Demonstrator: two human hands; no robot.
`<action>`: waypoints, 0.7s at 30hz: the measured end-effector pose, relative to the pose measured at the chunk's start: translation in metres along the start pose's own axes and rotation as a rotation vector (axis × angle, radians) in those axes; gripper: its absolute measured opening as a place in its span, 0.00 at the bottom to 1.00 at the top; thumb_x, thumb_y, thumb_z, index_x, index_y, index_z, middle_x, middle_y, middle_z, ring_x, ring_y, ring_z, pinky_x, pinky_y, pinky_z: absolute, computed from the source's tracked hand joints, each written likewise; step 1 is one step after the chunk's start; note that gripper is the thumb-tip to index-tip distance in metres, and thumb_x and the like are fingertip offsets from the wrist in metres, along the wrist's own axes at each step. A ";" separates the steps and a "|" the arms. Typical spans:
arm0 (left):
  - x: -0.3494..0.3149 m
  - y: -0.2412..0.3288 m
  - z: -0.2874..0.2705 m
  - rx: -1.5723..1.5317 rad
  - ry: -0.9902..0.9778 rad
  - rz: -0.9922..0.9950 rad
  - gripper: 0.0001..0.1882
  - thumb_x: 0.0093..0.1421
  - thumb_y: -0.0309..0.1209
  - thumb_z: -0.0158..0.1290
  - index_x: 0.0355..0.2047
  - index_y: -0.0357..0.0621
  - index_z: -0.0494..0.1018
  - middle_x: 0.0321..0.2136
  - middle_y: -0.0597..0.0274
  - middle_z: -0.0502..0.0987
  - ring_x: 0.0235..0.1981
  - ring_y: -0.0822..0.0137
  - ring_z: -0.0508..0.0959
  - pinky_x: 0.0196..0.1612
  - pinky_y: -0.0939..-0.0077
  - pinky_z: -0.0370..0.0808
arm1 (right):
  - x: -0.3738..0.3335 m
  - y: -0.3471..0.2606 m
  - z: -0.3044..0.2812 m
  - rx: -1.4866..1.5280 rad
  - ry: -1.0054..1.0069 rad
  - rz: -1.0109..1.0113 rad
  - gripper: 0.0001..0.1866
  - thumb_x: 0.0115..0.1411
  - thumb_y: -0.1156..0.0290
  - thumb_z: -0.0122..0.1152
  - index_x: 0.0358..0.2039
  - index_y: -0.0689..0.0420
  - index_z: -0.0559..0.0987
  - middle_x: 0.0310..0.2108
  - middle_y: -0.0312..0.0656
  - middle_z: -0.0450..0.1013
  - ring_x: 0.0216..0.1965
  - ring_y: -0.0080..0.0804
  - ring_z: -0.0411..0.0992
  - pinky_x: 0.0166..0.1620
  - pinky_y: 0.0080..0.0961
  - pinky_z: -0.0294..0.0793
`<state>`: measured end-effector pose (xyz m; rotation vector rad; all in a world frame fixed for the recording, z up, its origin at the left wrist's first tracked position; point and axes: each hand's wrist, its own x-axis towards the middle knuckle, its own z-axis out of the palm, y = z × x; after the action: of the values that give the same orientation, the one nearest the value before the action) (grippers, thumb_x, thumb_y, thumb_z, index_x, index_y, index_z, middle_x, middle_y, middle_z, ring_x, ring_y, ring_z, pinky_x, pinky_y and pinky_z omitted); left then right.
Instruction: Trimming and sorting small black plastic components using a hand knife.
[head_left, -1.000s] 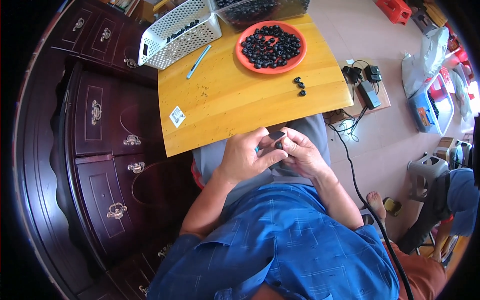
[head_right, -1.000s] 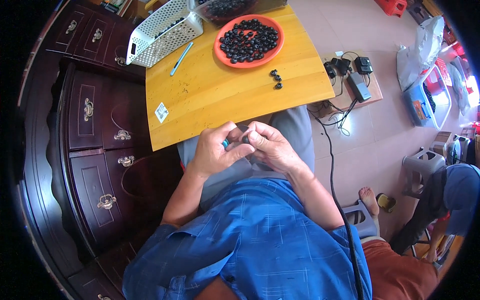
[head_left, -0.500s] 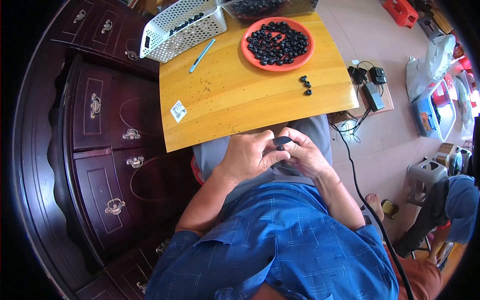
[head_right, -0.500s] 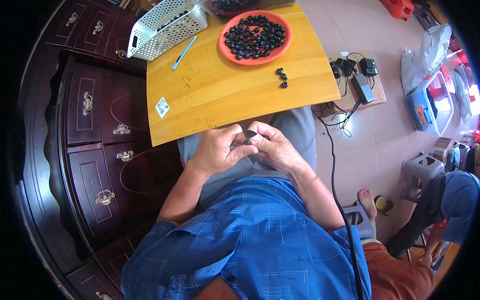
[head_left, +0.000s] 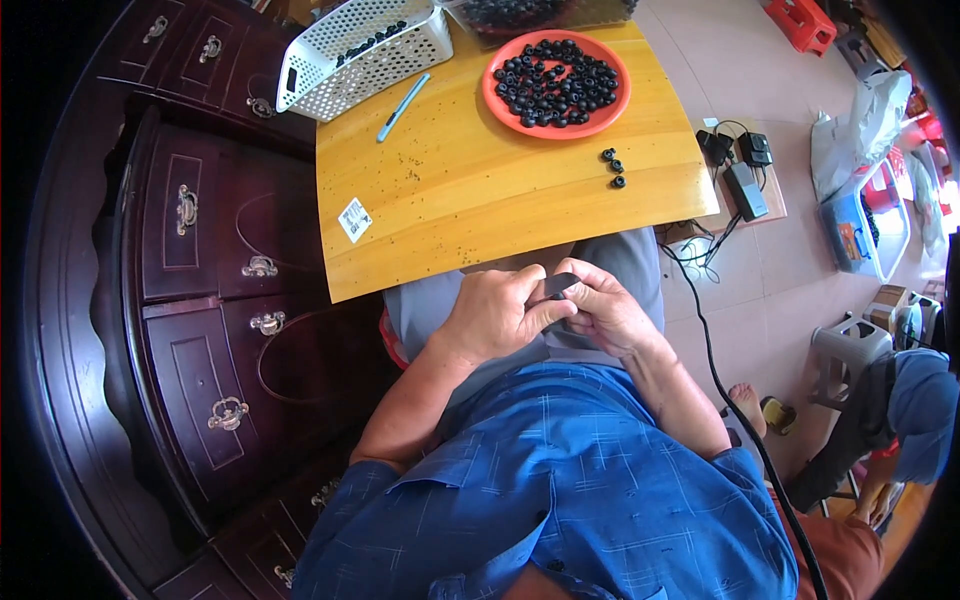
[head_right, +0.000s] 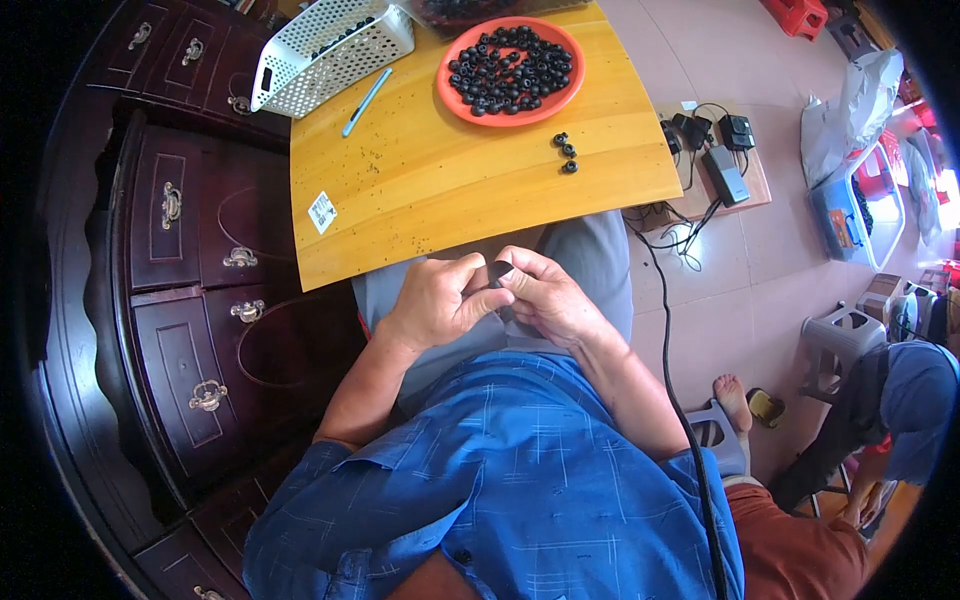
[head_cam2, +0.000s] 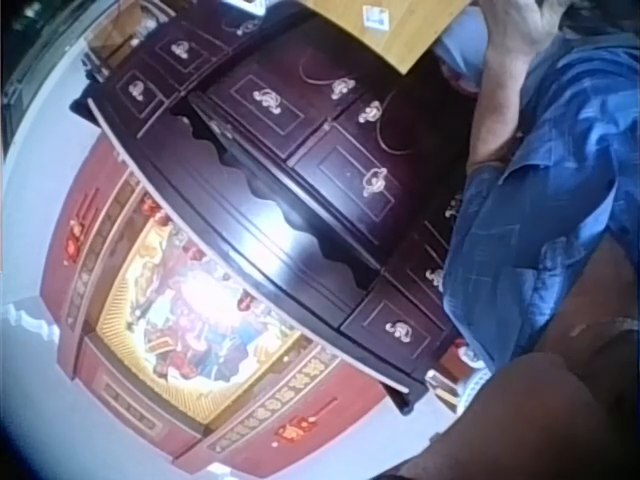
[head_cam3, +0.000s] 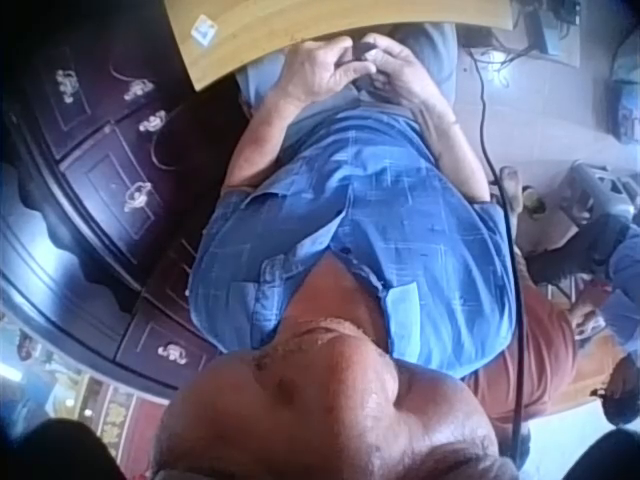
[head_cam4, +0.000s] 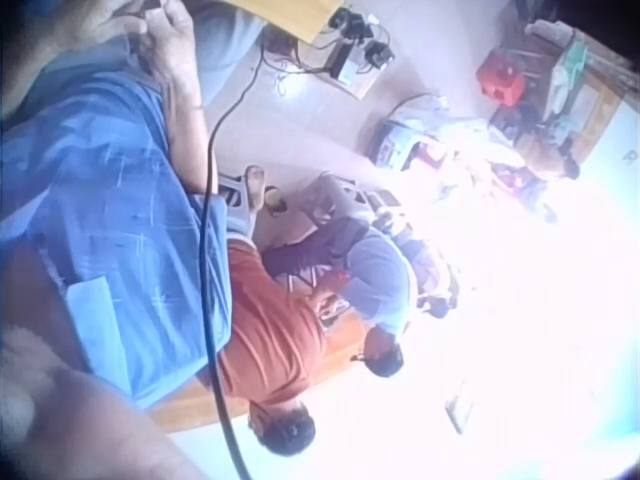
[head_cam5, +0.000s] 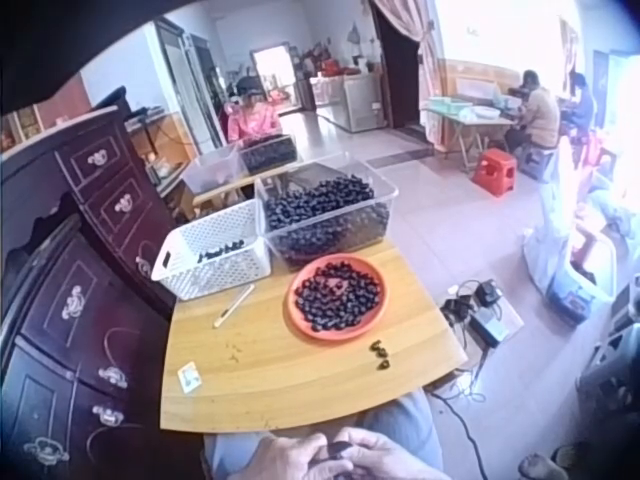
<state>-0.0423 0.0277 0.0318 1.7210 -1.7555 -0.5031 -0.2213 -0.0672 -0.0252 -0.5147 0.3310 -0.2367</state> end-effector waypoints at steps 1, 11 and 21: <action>-0.001 0.000 0.000 -0.007 -0.018 -0.028 0.28 0.64 0.54 0.63 0.22 0.44 0.70 0.14 0.56 0.71 0.16 0.52 0.75 0.21 0.62 0.69 | 0.000 0.001 0.000 -0.001 0.002 0.001 0.05 0.75 0.66 0.59 0.41 0.52 0.76 0.26 0.25 0.67 0.20 0.08 0.55 0.21 0.09 0.52; -0.007 -0.005 0.013 -0.017 -0.002 -0.086 0.27 0.65 0.52 0.63 0.21 0.43 0.71 0.13 0.56 0.71 0.16 0.51 0.76 0.21 0.61 0.70 | 0.002 0.006 -0.001 0.053 0.089 0.015 0.04 0.76 0.66 0.56 0.43 0.50 0.75 0.26 0.25 0.66 0.20 0.08 0.55 0.21 0.09 0.52; -0.011 -0.011 0.008 -0.450 0.075 -0.201 0.17 0.62 0.36 0.70 0.28 0.41 0.73 0.19 0.67 0.72 0.23 0.77 0.68 0.28 0.76 0.68 | 0.001 0.006 0.005 0.133 0.070 -0.035 0.14 0.77 0.56 0.53 0.43 0.53 0.76 0.25 0.26 0.63 0.21 0.11 0.53 0.21 0.11 0.51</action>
<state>-0.0400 0.0361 0.0169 1.5701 -1.2987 -0.8380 -0.2178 -0.0600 -0.0246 -0.3817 0.3716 -0.3088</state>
